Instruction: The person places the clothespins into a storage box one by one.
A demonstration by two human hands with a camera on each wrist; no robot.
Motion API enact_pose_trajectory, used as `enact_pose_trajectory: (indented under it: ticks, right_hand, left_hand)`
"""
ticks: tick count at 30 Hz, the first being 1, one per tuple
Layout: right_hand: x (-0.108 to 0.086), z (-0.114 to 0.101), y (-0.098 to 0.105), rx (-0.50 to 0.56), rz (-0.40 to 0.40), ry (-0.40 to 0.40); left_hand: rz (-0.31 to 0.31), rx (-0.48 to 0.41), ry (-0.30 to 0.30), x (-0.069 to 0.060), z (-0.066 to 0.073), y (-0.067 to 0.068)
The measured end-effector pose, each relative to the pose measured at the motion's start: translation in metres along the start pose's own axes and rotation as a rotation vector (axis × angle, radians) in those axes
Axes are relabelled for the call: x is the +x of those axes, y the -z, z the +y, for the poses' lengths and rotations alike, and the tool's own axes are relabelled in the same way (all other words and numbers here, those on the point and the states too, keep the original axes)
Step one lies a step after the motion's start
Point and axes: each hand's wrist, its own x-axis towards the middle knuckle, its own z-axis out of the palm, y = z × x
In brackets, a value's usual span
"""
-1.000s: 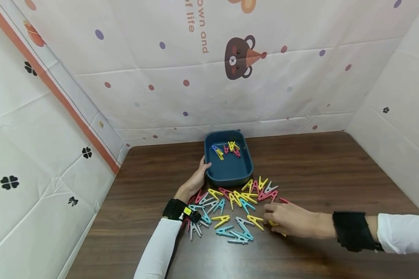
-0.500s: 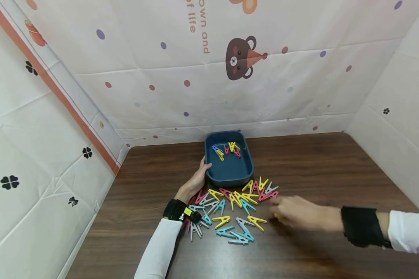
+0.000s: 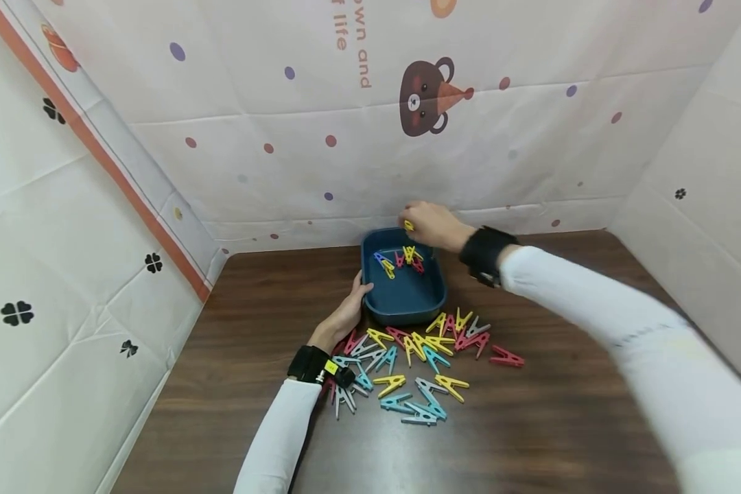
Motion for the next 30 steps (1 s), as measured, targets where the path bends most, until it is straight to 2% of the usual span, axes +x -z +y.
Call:
enact_pose_trajectory:
  ticks: [4,6,8,12,18,21,25,28,30]
  right_hand:
    - [0.037,-0.004,-0.024,0.006,-0.154,-0.142]
    - [0.046,-0.008,-0.038,0.026,-0.249,-0.194]
    - [0.050,-0.010,-0.051,0.030,-0.310,-0.239]
    - [0.051,-0.010,-0.074,0.048,-0.339,-0.339]
    - [0.044,0.001,-0.097,0.063,-0.341,-0.370]
    - [0.042,0.005,-0.100,0.108,-0.350,-0.383]
    - [0.041,0.005,-0.094,0.132,-0.407,-0.361]
    - [0.043,0.001,-0.076,0.102,-0.424,-0.297]
    - [0.043,-0.004,-0.055,0.073,-0.416,-0.231]
  left_hand:
    - [-0.025,0.004,0.000,0.001,0.001,-0.001]
    - [-0.027,0.006,-0.001,0.003,0.001,0.000]
    - [-0.025,0.013,-0.002,0.004,0.002,0.000]
    - [-0.019,0.021,-0.005,0.005,0.003,0.003]
    - [-0.008,0.012,-0.002,0.005,0.002,0.003]
    - [-0.001,0.004,0.002,0.004,0.001,0.002]
    - [0.014,-0.001,0.014,0.003,0.000,0.001]
    - [0.014,-0.001,0.012,0.002,-0.001,0.001]
    - [0.010,0.003,0.012,0.001,-0.002,0.001]
